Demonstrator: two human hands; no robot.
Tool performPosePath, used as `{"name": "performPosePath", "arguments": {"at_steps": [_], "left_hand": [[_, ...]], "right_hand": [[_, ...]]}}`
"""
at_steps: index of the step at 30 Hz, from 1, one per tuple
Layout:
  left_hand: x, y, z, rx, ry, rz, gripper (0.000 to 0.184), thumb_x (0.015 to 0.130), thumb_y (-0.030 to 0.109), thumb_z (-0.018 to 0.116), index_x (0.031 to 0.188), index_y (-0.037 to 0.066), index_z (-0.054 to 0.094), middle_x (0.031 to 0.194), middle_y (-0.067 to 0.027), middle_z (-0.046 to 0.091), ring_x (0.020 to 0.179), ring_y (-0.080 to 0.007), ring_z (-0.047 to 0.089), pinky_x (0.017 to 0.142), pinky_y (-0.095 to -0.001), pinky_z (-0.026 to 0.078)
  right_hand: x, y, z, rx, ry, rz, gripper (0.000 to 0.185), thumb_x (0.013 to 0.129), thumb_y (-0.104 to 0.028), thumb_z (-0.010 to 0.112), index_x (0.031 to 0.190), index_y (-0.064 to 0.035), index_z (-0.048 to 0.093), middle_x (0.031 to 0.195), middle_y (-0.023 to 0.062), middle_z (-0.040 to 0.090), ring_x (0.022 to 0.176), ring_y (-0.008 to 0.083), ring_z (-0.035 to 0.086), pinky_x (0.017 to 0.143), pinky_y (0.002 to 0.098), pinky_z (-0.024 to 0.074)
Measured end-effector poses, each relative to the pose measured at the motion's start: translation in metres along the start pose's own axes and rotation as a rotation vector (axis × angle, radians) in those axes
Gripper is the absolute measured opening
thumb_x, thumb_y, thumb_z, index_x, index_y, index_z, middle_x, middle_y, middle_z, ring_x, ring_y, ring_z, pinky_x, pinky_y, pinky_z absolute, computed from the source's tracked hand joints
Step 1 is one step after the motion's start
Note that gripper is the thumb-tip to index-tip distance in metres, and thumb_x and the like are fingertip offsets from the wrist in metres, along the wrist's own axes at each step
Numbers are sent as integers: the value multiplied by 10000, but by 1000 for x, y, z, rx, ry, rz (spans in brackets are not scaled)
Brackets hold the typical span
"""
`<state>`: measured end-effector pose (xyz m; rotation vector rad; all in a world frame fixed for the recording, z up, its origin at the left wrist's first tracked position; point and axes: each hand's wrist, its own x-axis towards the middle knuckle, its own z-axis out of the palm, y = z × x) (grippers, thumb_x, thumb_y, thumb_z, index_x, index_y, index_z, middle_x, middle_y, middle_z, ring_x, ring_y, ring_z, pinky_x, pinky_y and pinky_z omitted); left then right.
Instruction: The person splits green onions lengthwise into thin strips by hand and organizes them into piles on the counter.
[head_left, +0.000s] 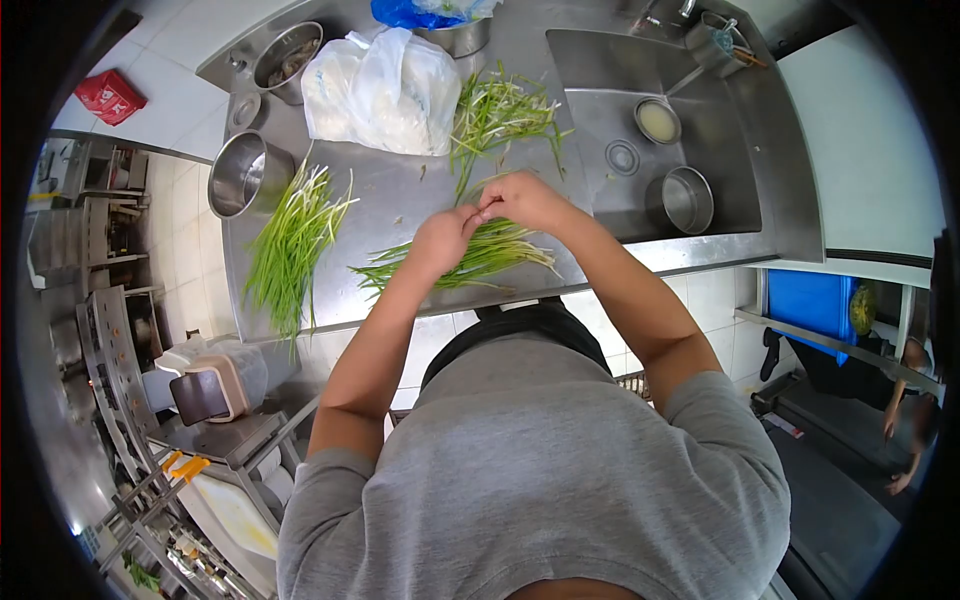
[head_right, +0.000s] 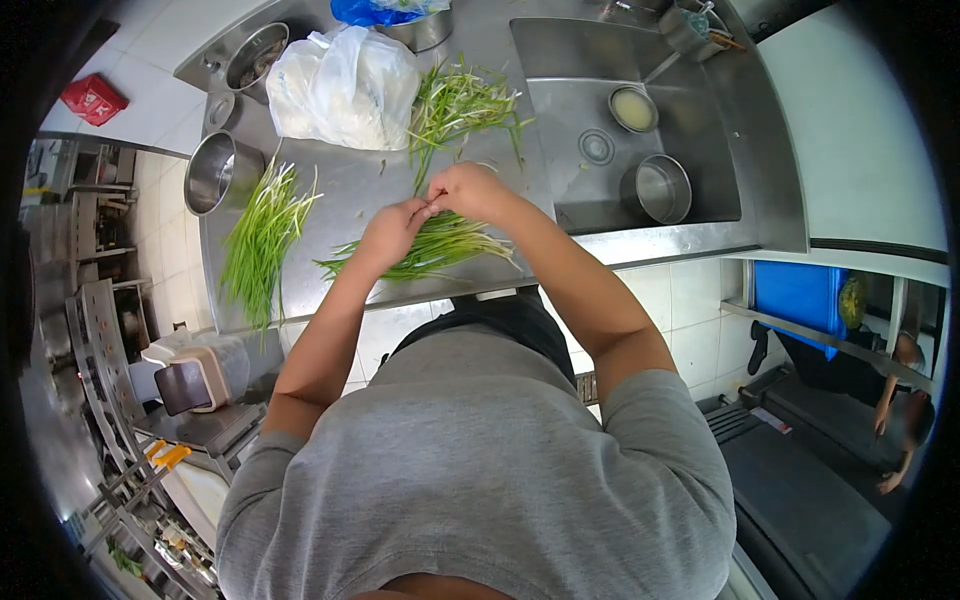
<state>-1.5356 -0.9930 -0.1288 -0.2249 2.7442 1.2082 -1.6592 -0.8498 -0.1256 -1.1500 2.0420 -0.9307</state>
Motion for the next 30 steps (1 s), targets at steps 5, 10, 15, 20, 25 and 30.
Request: {"name": "performPosePath", "arguments": {"at_steps": [5,10,15,20,25,30], "left_hand": [[-11,-8,-24,-145,23,-2,237,912,245,476,885,46,601,669,-171,578,666,-321,568,616,-373,424],[-17,-12,-50,-680,-25,-244,235,937,227,443,886,44,582,579,30,374,539,-88,347,505,-243,283],[-9,15,-40,-756,24,-165,221,943,220,436,880,53,566,590,52,350,541,-59,307,497,-210,257],[-12,21,-40,-666,7,-165,210,933,189,442,829,46,554,606,38,366,570,-70,335,524,-221,293],[-16,30,-39,-668,102,-129,208,932,180,449,806,41,539,604,36,370,576,-71,344,530,-228,304],[-15,39,-39,-671,113,-127,221,936,184,448,792,39,530,613,33,394,585,-72,358,538,-226,315]], "right_hand": [[-6,7,-23,109,120,32,132,741,-128,665,839,-40,664,756,88,651,697,172,604,660,287,471],[-6,17,-54,330,418,136,136,770,-119,658,874,-31,664,771,48,652,696,132,585,655,279,473],[3,-29,-22,848,193,141,180,792,-132,664,925,-13,646,784,21,633,679,99,565,640,235,468],[10,-25,-40,910,376,119,163,795,-116,662,917,-12,636,785,26,616,653,84,542,625,232,455],[2,-45,-46,865,212,165,102,810,-103,648,858,-16,628,754,27,603,627,87,532,610,240,449],[8,-45,-24,1010,246,135,100,815,-109,644,848,-18,621,755,23,597,613,87,522,593,231,434]]}}
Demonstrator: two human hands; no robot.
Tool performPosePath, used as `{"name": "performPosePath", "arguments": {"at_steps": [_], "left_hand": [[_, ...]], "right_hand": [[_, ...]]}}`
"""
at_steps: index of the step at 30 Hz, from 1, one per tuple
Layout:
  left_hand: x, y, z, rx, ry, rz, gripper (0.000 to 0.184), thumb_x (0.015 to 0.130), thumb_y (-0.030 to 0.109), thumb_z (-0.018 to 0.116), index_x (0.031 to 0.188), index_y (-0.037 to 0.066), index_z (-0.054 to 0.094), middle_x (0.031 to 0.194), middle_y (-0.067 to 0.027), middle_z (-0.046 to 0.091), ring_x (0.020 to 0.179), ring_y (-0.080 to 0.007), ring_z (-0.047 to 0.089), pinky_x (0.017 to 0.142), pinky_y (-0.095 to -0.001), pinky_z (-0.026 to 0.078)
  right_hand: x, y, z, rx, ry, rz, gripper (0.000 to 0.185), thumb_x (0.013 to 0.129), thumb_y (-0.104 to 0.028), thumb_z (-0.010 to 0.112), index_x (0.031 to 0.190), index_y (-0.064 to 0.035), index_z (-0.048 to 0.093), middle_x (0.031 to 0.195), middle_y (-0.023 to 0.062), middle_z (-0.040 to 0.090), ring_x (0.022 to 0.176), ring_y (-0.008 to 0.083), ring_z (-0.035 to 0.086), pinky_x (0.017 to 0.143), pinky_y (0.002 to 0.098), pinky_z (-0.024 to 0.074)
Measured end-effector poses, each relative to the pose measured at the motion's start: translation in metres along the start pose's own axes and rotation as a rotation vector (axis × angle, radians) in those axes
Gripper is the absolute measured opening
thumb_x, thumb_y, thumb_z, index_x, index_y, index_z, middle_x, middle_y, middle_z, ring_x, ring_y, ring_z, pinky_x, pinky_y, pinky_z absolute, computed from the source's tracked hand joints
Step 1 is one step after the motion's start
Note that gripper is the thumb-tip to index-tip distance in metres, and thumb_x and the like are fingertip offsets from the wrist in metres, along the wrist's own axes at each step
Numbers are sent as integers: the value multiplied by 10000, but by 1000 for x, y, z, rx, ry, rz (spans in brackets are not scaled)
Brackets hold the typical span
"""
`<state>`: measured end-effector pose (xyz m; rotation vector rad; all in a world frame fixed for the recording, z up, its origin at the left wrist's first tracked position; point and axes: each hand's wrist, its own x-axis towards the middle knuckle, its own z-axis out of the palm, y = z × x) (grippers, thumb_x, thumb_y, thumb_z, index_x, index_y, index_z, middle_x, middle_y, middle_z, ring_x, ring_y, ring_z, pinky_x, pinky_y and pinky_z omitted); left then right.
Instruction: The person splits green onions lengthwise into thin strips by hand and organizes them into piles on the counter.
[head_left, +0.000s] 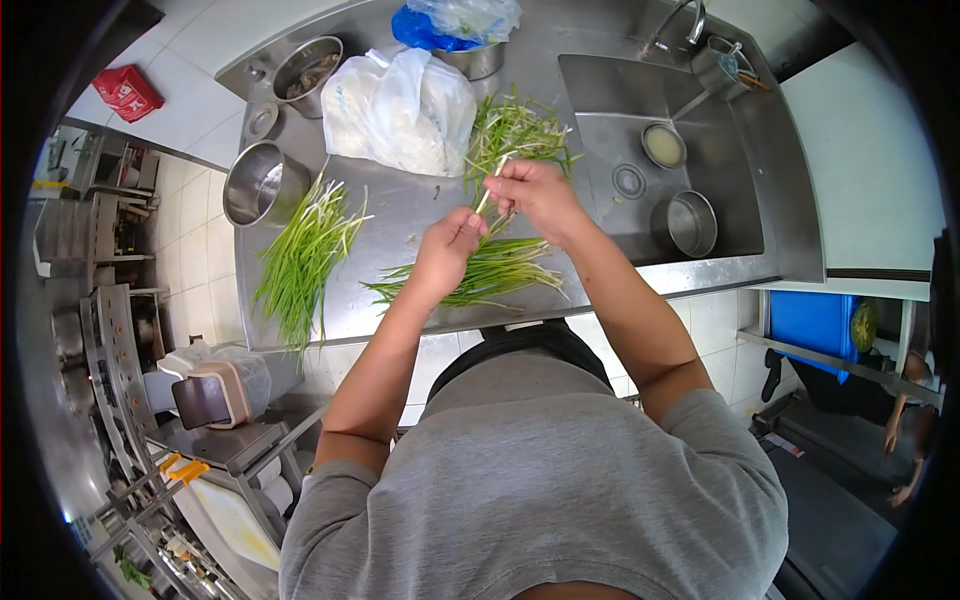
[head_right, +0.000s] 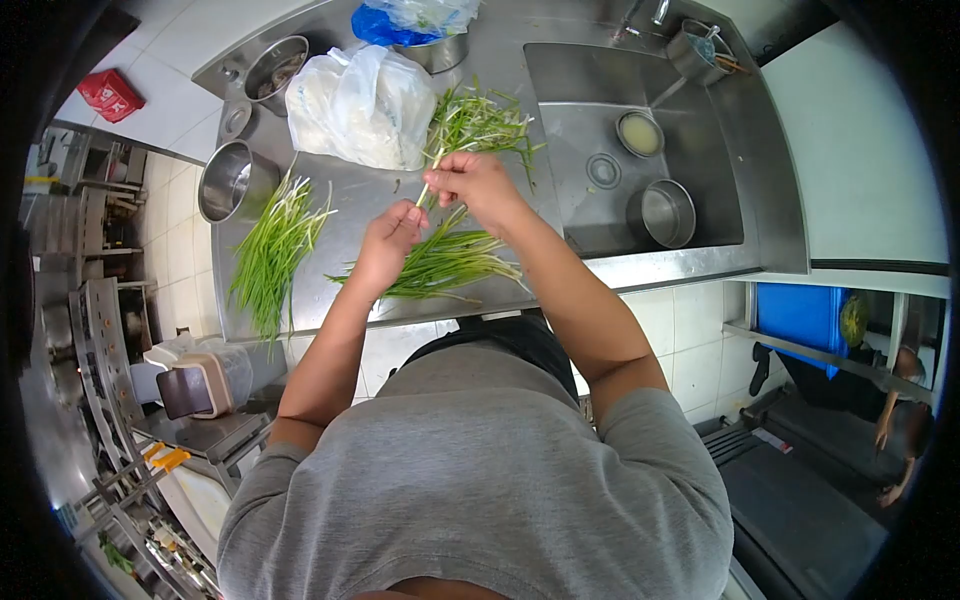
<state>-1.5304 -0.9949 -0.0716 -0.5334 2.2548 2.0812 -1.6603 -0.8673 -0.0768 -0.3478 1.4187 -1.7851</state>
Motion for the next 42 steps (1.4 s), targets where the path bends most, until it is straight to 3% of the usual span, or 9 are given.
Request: {"name": "performPosePath", "arguments": {"at_steps": [13,16,20,23,26,29,35,38,42], "left_hand": [[-11,4,-17,-172,-66,-78,237,947,187,432,777,47,519,612,42,371,571,-55,333,512,-207,286],[-9,5,-20,-193,-33,-89,241,952,193,422,784,51,519,604,48,360,556,-52,316,489,-208,268],[-5,5,-25,-362,-75,-167,210,958,178,397,890,53,551,623,33,390,537,-56,296,476,-208,258],[-3,9,-29,-569,-69,-138,247,960,157,377,1138,53,514,662,9,432,532,-62,295,478,-202,258],[-1,16,-30,-593,0,-93,428,961,144,364,1376,68,291,697,-19,460,537,-74,310,486,-205,274],[1,21,-28,-546,-7,-70,543,966,147,350,1439,88,89,717,-45,486,543,-89,326,496,-209,293],[4,28,-22,-634,-122,-21,581,969,142,340,1442,97,6,755,-92,534,551,-100,351,503,-217,312],[5,30,-18,-638,-93,-4,465,971,143,331,1406,60,185,748,-87,540,549,-99,372,498,-221,322],[9,25,-19,-546,-134,-16,231,976,151,316,1157,45,413,741,-75,545,552,-98,399,501,-223,341]], "right_hand": [[17,-46,-15,27,261,-371,96,815,-57,608,878,14,618,738,22,587,603,86,498,595,223,432],[30,-46,-26,-238,396,-346,160,806,-58,611,951,8,626,799,58,627,677,125,555,657,252,461],[72,20,-56,-1151,508,-646,230,798,-104,634,1015,-28,641,895,103,658,825,181,601,760,283,463],[69,31,-32,-977,486,-561,243,799,-146,649,1018,-42,650,933,99,661,896,177,600,814,280,447],[33,-7,4,-537,134,-106,247,803,-172,662,1005,-30,649,939,57,658,900,131,588,831,255,432],[23,-15,25,-362,-46,-51,238,797,-162,674,980,-12,648,915,51,652,856,116,580,796,249,434],[19,-23,29,-229,-150,-56,158,803,-135,666,880,-1,636,847,32,635,778,93,559,742,240,429],[17,-28,30,-240,-98,-82,147,806,-131,654,878,-6,628,834,21,627,783,91,554,735,241,428],[22,-33,29,-184,76,-167,143,821,-125,621,911,-14,628,849,18,620,787,93,544,735,246,425]]}}
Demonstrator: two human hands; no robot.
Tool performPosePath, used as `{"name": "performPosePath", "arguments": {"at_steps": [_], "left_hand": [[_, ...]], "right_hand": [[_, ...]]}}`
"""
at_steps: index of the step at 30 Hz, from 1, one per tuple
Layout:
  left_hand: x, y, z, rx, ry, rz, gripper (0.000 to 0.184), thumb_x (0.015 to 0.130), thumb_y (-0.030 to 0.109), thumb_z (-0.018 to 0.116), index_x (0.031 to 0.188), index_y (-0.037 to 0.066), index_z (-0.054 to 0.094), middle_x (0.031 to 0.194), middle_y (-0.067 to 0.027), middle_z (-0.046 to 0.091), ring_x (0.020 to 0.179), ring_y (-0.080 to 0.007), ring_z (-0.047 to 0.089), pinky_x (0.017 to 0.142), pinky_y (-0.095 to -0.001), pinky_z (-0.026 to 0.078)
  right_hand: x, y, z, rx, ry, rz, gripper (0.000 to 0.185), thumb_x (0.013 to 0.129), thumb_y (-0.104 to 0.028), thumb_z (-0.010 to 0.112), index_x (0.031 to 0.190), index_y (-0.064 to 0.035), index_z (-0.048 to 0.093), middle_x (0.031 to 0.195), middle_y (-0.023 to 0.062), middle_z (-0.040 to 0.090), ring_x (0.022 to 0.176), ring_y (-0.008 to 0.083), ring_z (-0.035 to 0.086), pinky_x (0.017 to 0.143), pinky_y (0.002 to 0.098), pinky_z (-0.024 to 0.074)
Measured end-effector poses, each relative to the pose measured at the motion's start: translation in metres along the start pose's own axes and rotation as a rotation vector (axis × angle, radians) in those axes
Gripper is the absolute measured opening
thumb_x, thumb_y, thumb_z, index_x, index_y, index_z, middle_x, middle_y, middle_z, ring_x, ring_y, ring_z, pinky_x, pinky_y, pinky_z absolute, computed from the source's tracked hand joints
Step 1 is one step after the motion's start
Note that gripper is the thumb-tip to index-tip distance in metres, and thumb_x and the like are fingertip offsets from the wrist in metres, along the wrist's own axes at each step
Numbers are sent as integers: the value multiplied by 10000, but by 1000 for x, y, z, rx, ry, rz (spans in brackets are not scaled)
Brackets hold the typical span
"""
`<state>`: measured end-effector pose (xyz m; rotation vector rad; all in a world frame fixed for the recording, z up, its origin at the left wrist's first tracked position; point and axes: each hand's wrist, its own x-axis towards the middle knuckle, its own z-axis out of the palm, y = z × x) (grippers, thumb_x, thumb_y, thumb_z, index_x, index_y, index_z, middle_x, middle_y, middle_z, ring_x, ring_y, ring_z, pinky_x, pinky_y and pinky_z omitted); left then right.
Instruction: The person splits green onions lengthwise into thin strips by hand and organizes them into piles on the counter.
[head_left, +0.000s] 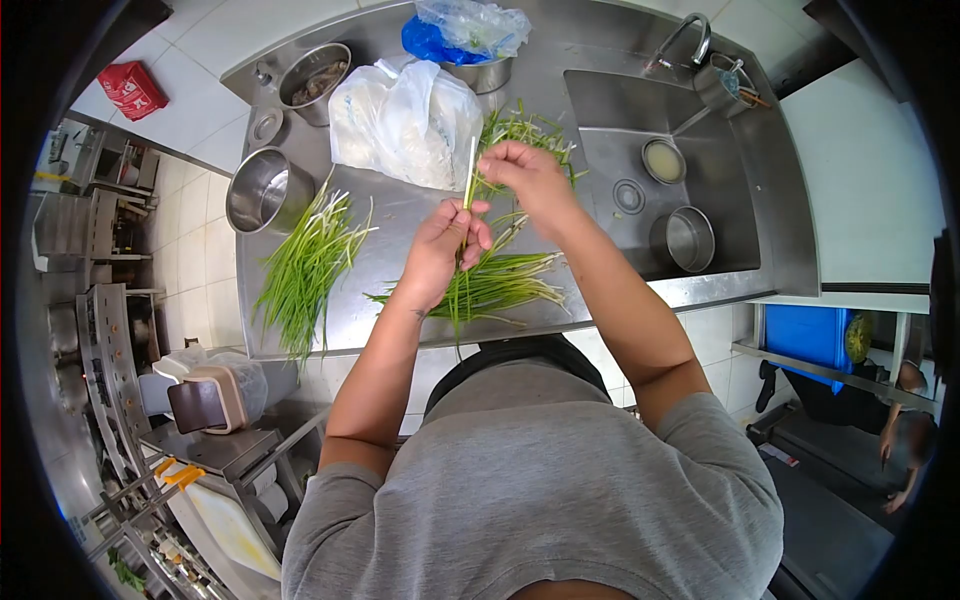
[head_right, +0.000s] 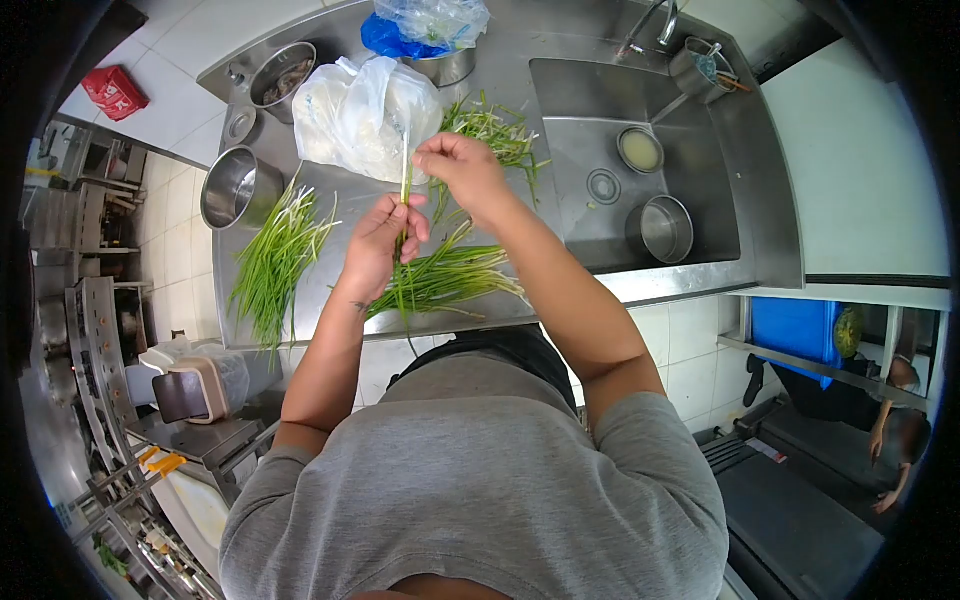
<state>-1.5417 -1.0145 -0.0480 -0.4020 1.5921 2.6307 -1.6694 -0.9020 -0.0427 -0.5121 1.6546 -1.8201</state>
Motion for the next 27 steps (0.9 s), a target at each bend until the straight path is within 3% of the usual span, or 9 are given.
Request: {"name": "performPosePath", "arguments": {"at_steps": [4,7,11,13,16,20,23,24,27], "left_hand": [[3,-2,-7,27,63,44,172,976,167,327,1003,64,462,796,-85,568,633,-129,481,575,-241,385],[12,5,-16,-33,174,143,161,976,169,331,973,82,466,959,-134,601,845,-183,543,761,-282,397],[13,17,-15,-44,231,298,147,978,155,323,953,109,460,1228,-190,531,1171,-214,434,1012,-334,245],[17,10,-14,-26,266,365,144,977,146,321,952,112,460,1250,-166,521,1201,-203,404,1040,-345,215],[24,6,-10,-9,263,440,136,976,147,322,962,116,454,1280,-141,504,1220,-184,375,1050,-353,200],[23,12,-13,-23,297,519,131,978,194,343,962,131,457,1350,-182,415,1252,-220,345,1055,-377,193],[18,26,-21,-320,275,506,143,977,211,343,977,131,461,1343,-186,410,1250,-294,366,1053,-441,234],[19,28,-27,-336,270,544,162,976,222,336,984,121,463,1320,-196,417,1220,-354,402,1033,-498,295],[14,41,-43,-380,288,575,143,975,196,331,982,98,435,1248,-199,481,1141,-343,483,979,-480,367]], "right_hand": [[5,-12,-10,102,89,-31,180,815,-78,581,983,-43,635,869,32,625,782,132,546,750,276,433],[35,18,-52,-724,205,-429,285,787,-37,559,1057,-88,631,940,54,633,824,176,566,787,292,444],[24,32,-30,-644,74,-240,300,797,-66,550,1089,-87,614,1036,135,625,810,220,614,748,273,469],[8,31,7,-288,-143,-201,248,852,-155,551,1072,-57,608,921,116,644,761,190,610,700,288,472],[-7,29,35,-320,-262,-109,233,879,-199,544,1025,-32,615,781,53,633,653,125,571,597,274,453],[-16,27,24,-203,-228,101,208,876,-190,547,967,-21,628,692,2,600,564,70,499,514,227,400],[-27,24,10,-222,-179,119,201,878,-173,547,969,-19,638,700,6,599,551,58,477,508,200,389],[-29,27,4,-252,-169,125,202,882,-159,542,985,-14,639,709,11,599,558,60,476,518,201,395],[-34,34,-15,-270,-93,140,203,879,-138,546,997,-5,646,710,16,600,574,67,488,543,201,415]]}}
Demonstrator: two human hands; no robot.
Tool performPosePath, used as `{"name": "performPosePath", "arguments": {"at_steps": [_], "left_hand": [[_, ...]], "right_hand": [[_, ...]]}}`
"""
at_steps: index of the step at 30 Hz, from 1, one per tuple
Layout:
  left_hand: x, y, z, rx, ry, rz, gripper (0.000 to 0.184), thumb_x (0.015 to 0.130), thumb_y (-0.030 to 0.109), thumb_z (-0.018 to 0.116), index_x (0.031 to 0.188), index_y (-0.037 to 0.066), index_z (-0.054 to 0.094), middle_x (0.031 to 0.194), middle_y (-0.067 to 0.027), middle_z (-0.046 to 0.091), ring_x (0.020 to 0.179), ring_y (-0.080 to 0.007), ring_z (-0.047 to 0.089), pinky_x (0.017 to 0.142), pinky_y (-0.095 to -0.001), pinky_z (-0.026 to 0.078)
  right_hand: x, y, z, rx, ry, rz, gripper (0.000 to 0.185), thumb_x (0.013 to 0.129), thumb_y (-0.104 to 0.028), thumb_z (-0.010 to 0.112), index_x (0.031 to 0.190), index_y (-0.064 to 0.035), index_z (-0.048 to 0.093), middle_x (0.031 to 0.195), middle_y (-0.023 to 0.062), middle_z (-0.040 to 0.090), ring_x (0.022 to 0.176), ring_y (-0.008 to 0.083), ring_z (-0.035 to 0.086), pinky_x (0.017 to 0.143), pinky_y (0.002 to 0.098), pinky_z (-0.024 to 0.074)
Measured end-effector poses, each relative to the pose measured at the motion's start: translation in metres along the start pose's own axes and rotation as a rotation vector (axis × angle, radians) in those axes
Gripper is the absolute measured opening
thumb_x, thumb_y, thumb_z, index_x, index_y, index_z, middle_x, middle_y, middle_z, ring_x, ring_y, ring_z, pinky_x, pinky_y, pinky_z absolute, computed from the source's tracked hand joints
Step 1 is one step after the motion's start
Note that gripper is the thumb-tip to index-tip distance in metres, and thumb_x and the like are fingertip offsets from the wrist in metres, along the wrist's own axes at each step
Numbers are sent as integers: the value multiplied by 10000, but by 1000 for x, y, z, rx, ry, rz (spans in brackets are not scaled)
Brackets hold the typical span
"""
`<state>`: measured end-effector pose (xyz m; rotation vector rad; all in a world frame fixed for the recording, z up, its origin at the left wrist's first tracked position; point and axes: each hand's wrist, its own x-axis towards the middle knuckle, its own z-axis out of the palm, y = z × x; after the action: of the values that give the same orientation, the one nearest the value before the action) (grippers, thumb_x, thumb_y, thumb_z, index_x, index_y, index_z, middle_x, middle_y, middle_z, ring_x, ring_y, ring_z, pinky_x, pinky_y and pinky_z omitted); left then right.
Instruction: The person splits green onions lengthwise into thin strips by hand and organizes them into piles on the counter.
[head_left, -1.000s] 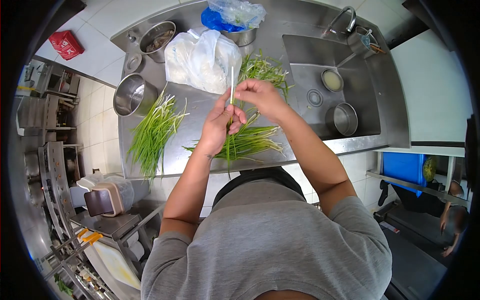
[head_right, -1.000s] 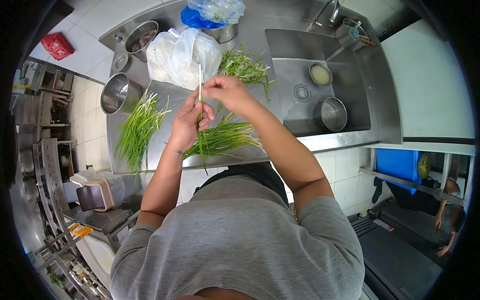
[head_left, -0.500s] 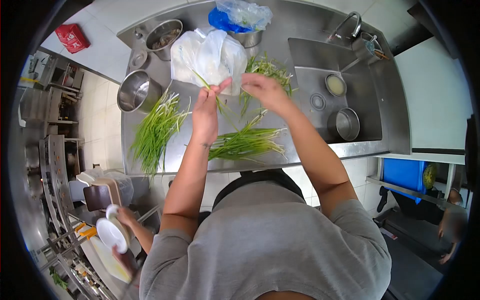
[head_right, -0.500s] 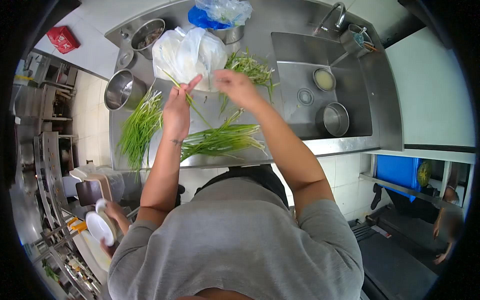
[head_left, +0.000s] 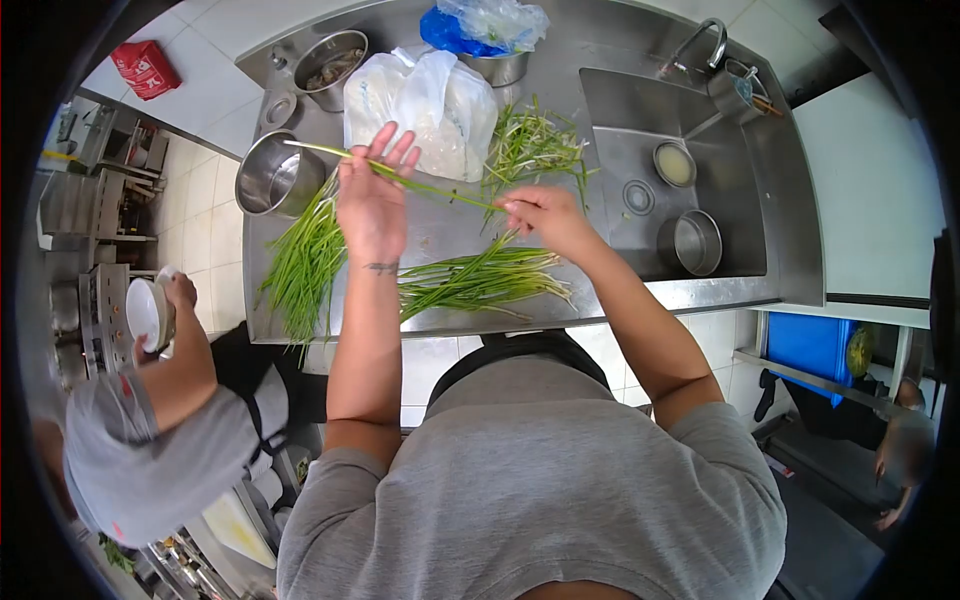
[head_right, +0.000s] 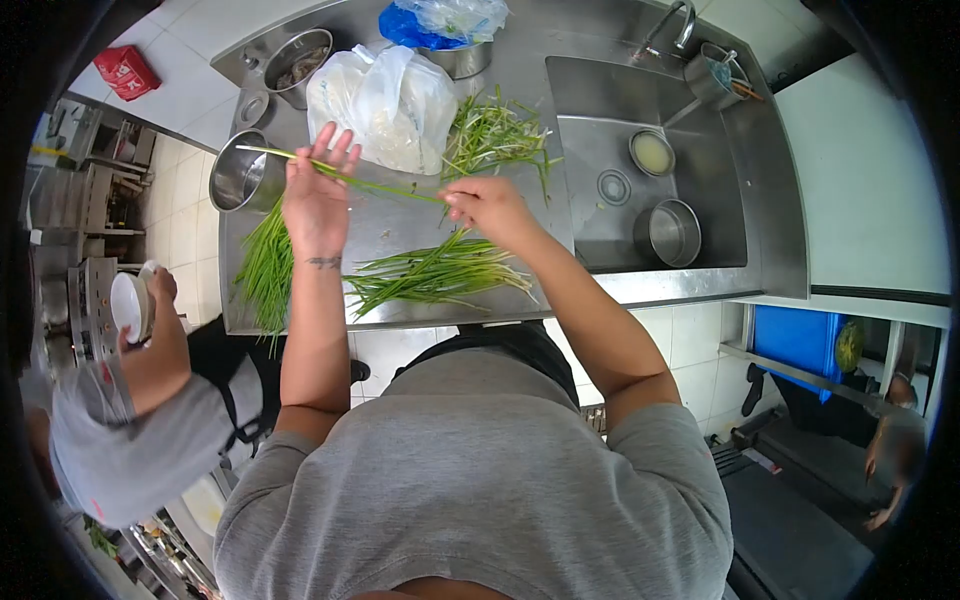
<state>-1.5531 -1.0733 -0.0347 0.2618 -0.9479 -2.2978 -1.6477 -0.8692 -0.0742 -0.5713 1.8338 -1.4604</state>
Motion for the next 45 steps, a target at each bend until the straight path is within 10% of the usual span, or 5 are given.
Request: {"name": "performPosePath", "arguments": {"at_steps": [7,11,15,35,45], "left_hand": [[-4,13,-12,42,42,-150,214,974,221,343,1100,81,445,1139,-165,538,911,-250,559,837,-382,451],[-5,7,-29,46,-82,-293,333,965,195,379,1273,70,400,967,-79,563,687,-123,452,651,-261,398],[-22,-15,-3,279,-37,-369,419,938,101,415,1349,55,346,858,-25,545,645,-82,406,591,-214,360],[-40,-21,8,330,-194,-516,452,929,110,411,1354,26,283,834,-103,602,609,-132,500,546,-232,377],[5,54,-82,1765,34,-201,289,859,253,574,1104,102,593,866,-107,642,813,-254,608,718,-363,466]], "right_hand": [[10,1,-34,-54,343,-78,219,846,-152,598,1018,-26,651,782,51,639,676,114,576,627,240,481],[51,20,-40,-1012,718,-608,316,787,-224,672,1024,-17,636,869,86,646,771,169,603,711,283,488],[48,-21,3,-133,152,-222,357,712,-260,731,944,-4,642,919,134,632,827,213,604,753,306,475],[30,-44,19,166,-33,-82,158,812,-108,624,921,3,656,807,37,647,744,108,588,680,239,460],[70,14,-47,-53,381,-343,161,708,-69,644,864,-27,643,867,74,647,754,174,596,720,288,479]]}}
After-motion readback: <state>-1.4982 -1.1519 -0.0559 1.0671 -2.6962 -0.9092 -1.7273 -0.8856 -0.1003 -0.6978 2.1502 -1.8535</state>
